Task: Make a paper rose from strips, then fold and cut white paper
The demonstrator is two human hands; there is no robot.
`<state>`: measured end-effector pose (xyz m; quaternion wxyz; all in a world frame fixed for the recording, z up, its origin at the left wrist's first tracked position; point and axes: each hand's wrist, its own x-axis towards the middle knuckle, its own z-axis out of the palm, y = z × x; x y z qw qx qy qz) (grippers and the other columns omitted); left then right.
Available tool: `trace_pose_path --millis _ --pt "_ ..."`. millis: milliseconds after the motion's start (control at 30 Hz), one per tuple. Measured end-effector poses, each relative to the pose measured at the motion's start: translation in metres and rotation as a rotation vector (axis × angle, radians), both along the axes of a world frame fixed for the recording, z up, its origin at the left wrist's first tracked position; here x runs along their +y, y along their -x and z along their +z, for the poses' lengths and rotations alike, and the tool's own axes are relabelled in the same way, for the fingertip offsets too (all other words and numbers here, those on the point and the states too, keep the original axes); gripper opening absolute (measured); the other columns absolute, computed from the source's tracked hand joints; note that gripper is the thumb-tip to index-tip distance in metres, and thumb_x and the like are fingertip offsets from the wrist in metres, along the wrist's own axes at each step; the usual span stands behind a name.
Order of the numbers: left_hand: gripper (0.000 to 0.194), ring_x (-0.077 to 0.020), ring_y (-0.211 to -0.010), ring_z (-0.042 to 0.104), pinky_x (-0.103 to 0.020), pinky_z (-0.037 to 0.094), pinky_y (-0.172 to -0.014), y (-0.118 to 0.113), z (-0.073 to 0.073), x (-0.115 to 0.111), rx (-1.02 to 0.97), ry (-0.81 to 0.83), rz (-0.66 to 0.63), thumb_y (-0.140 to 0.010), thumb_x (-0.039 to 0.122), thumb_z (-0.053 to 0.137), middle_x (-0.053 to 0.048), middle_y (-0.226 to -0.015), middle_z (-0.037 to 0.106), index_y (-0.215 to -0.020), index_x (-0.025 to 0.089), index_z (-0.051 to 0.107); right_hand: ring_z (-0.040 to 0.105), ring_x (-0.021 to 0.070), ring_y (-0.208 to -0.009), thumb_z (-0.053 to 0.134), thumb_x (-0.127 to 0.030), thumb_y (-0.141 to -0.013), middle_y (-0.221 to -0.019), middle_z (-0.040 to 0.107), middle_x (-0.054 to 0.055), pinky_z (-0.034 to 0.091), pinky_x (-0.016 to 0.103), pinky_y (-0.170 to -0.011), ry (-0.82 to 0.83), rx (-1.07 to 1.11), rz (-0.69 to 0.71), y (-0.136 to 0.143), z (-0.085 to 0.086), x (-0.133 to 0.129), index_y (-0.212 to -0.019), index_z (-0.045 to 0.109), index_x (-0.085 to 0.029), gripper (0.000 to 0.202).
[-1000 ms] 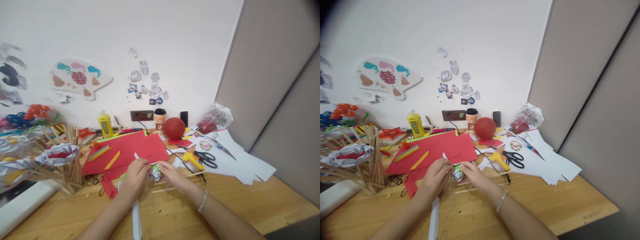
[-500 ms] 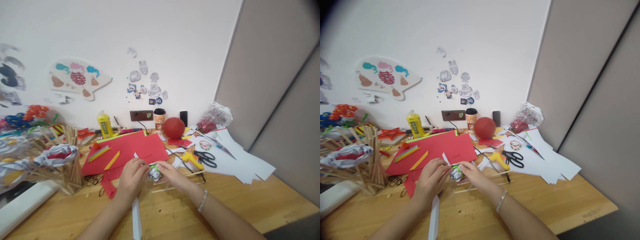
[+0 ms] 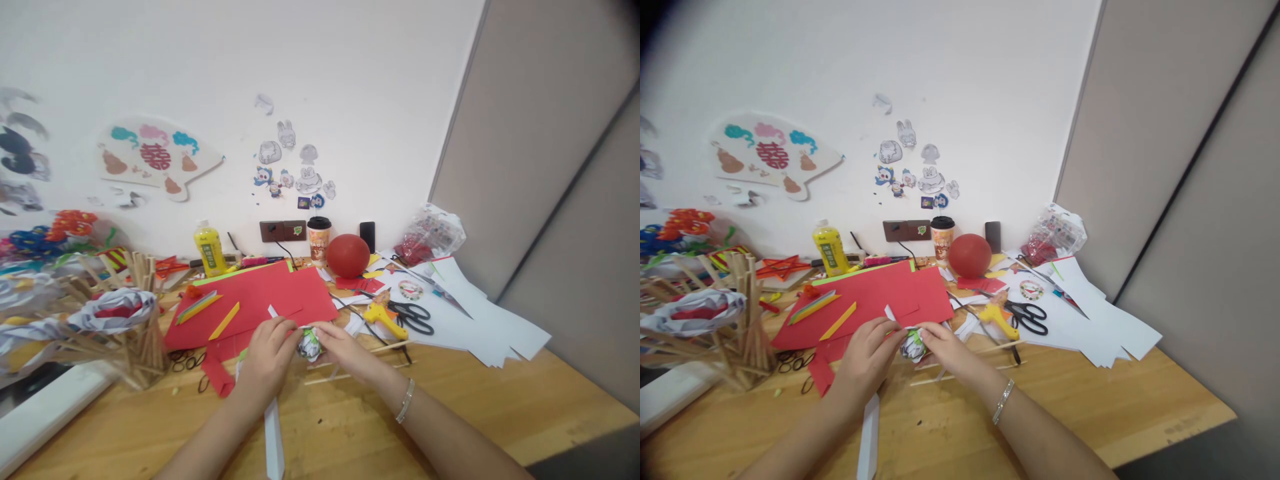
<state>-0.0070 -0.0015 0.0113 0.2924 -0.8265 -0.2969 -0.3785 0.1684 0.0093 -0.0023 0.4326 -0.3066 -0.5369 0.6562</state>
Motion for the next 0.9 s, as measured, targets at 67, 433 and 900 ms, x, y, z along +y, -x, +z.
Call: trace_pose_path --millis 67,433,900 --pt "0.018 -0.0245 -0.089 0.052 -0.039 0.047 -0.072 -0.0005 -0.0001 -0.0008 0.008 -0.006 0.023 -0.087 0.012 0.043 -0.012 -0.090 0.062 -0.096 0.012 0.059 0.059 0.0174 -0.078 0.062 -0.059 -0.068 -0.091 0.061 0.002 0.051 0.035 -0.069 -0.001 -0.005 -0.002 0.0001 -0.0003 0.0000 -0.097 0.061 -0.020 0.049" --pt "0.010 -0.0238 -0.087 0.054 -0.038 0.047 -0.073 -0.0028 0.0017 -0.0023 -0.092 0.004 0.062 -0.082 0.013 0.054 -0.011 -0.086 0.062 -0.090 0.013 0.060 0.058 0.0181 -0.081 0.062 -0.059 -0.068 -0.092 0.060 0.003 0.051 0.034 -0.068 -0.015 -0.011 0.002 0.0000 0.0007 -0.0002 -0.097 0.062 -0.019 0.049" --pt "0.012 -0.0243 -0.088 0.054 -0.039 0.046 -0.073 -0.0020 -0.0019 0.0000 -0.073 0.037 0.037 -0.084 0.012 0.051 -0.011 -0.087 0.063 -0.092 0.013 0.061 0.058 0.0193 -0.085 0.065 -0.057 -0.067 -0.093 0.061 0.003 0.051 0.034 -0.068 0.020 0.010 -0.014 0.0011 -0.0009 -0.0003 -0.095 0.061 -0.020 0.047"
